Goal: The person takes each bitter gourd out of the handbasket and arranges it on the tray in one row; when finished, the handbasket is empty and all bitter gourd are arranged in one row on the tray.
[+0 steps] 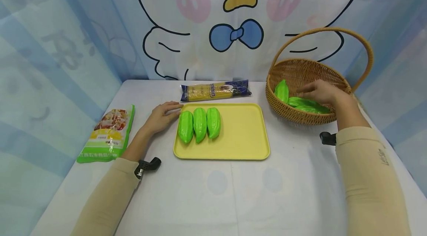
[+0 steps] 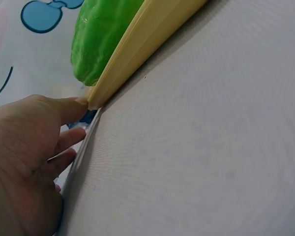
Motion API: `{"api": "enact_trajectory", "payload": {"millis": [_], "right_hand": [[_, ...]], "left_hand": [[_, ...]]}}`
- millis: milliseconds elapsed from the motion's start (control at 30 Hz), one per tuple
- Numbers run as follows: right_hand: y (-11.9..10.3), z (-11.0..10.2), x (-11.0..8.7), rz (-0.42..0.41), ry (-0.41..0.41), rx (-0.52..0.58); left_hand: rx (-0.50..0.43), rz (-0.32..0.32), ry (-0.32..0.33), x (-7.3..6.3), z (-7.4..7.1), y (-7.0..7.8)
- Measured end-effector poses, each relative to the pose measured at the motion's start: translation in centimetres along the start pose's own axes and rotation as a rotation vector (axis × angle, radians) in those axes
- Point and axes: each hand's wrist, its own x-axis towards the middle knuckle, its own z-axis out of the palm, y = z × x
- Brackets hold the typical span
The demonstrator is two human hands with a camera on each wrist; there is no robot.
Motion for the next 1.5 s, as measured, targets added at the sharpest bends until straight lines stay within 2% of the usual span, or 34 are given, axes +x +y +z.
{"api": "enact_trajectory", "payload": {"millis": [400, 700, 1500], "right_hand": [[1.1, 0.2, 0.7, 0.032, -0.083, 0.004], [1.3, 0.1, 0.5, 0.016, -0.056, -0.033], [0.9, 0.3, 0.5, 0.006, -0.03, 0.008]], "left_hand": [[0.005, 0.01, 0.001, 0.1, 0.1, 0.0], [0.011, -0.004, -0.007, 0.1, 0.1, 0.1], [0.015, -0.004, -0.003, 0.1, 0.0, 0.0]]}}
